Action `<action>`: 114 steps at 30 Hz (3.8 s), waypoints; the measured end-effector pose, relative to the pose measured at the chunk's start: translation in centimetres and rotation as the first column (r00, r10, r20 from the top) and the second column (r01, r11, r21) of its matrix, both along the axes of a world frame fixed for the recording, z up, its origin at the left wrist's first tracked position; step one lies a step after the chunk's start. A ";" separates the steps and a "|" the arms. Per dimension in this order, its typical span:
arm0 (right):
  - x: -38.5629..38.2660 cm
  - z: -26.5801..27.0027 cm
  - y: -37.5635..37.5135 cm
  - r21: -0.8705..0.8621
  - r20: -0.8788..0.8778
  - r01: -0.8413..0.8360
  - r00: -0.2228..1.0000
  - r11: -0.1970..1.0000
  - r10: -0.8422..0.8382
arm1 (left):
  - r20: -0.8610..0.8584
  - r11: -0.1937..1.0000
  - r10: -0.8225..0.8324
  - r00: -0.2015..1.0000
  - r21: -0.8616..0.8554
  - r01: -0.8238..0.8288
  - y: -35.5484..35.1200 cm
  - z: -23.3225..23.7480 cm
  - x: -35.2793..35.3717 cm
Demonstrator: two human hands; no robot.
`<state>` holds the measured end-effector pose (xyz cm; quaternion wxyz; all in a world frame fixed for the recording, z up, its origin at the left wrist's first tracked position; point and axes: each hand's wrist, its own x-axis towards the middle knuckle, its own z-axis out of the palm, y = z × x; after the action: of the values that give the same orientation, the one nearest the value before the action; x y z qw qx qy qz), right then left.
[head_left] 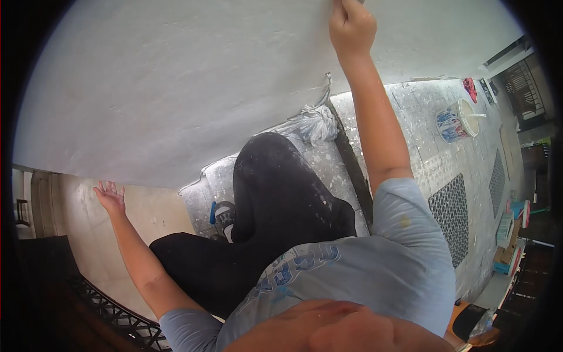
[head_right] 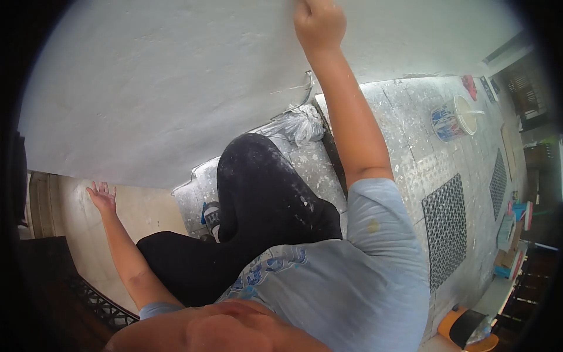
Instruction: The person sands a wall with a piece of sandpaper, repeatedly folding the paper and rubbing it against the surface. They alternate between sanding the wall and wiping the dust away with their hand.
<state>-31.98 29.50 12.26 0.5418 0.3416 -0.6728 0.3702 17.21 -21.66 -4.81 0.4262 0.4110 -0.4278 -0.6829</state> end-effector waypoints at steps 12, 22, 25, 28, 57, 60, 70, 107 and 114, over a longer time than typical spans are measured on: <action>-0.3 -2.4 -0.1 0.029 0.156 0.047 0.986 0.998 -0.051 | -0.014 1.000 0.021 1.000 0.017 -0.021 0.8 0.0 0.3; 0.0 -5.6 0.3 0.074 0.115 0.078 0.990 0.994 -0.086 | 0.002 1.000 -0.008 1.000 0.021 0.008 0.6 0.4 0.9; 0.2 -5.2 0.2 0.001 0.129 0.046 0.991 0.999 -0.046 | 0.043 1.000 -0.011 0.999 0.004 0.011 0.6 0.3 0.8; 0.1 -12.0 0.8 0.034 0.126 0.014 0.992 0.999 -0.018 | 0.010 0.999 -0.004 1.000 0.045 0.003 1.5 1.0 0.8; -2.9 -6.2 1.6 0.089 -0.001 0.074 0.997 0.993 -0.074 | 0.125 0.979 -0.197 0.972 0.075 0.189 2.9 2.6 5.4; -1.3 -10.8 1.0 0.012 0.078 -0.037 0.996 0.999 0.036 | 0.252 0.945 -0.323 0.912 0.027 0.327 3.0 -1.0 12.7; -0.9 9.8 1.5 -0.028 0.052 -0.007 0.999 1.000 0.008 | 0.486 0.702 -0.671 0.560 0.659 0.269 34.1 -17.9 32.2; 1.4 -4.4 1.1 0.183 0.246 -0.047 0.969 0.982 0.001 | 0.422 0.680 -0.665 0.616 0.682 0.267 41.8 -15.9 26.7; 0.7 -3.4 0.4 0.109 0.112 -0.018 0.994 0.994 0.006 | 0.436 0.685 -0.661 0.610 0.682 0.255 41.0 -15.3 26.0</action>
<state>-31.28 29.88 8.88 0.4816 0.3537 -0.7192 0.3546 43.20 19.38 -20.15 -0.0915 0.5961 -0.4242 -0.6755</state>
